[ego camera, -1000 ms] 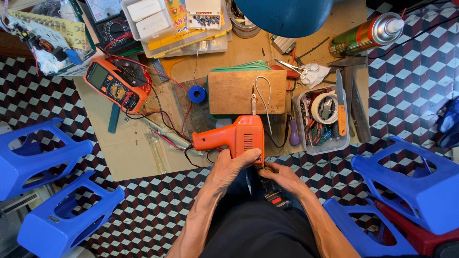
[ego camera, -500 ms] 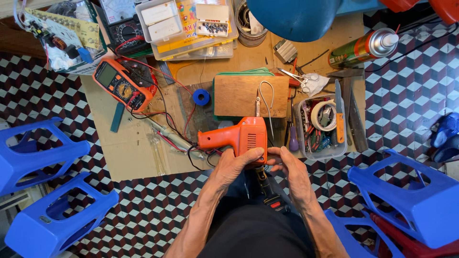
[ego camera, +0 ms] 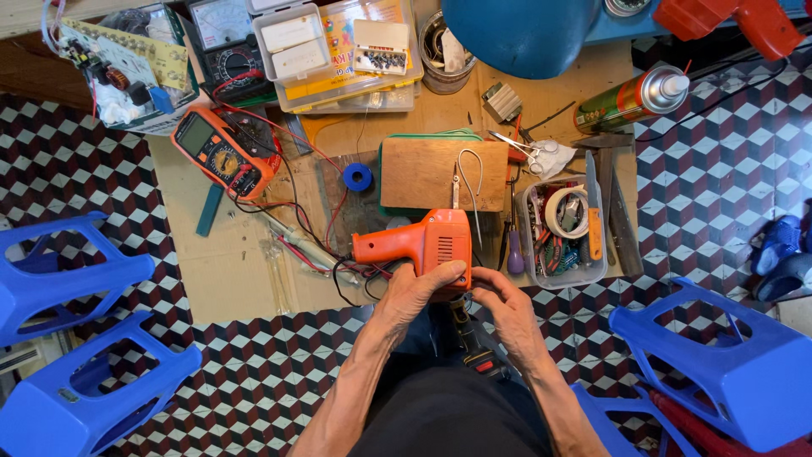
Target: The person disassembles an orange heat gun using a cordless drill and a screwdriver, removes screws, and manipulates internal wires. The person then reassembles the heat gun and tests it by turning it on.
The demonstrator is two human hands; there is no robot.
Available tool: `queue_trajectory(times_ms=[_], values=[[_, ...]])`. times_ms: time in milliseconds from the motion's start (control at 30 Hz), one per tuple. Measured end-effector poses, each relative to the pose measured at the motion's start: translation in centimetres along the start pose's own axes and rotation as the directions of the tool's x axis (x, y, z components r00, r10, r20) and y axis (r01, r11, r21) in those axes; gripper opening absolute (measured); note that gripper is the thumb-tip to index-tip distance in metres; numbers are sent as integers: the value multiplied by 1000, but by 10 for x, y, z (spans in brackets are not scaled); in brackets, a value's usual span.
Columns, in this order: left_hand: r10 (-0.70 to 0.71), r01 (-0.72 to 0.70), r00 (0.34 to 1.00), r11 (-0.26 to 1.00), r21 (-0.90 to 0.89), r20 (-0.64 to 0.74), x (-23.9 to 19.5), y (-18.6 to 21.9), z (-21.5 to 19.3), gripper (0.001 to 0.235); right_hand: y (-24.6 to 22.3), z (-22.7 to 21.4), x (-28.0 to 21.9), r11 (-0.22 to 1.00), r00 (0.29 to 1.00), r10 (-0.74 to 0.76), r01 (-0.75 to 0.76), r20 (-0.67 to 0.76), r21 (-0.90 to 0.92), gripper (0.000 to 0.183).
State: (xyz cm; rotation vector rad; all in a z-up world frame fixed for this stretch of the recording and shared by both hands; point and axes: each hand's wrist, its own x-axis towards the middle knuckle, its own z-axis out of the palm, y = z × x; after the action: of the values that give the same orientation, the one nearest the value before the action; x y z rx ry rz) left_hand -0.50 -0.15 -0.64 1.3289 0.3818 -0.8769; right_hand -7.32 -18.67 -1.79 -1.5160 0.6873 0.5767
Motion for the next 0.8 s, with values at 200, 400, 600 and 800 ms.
queue_trajectory(times_ms=[200,400,600,800], values=[[23,-23,999,1000,-20,33,0,1,1,56,-8,9,-1,925,962,-260,272,82,-265,47],[53,-50,997,998,-47,57,-4,6,2,57,-4,13,2,794,891,-446,438,86,-421,29],[114,-110,993,990,-84,42,-14,17,-2,68,-7,13,4,841,927,-372,356,43,-408,28],[105,-106,994,993,-50,-19,-14,24,-9,73,-23,16,-1,904,959,-283,264,-7,-335,32]])
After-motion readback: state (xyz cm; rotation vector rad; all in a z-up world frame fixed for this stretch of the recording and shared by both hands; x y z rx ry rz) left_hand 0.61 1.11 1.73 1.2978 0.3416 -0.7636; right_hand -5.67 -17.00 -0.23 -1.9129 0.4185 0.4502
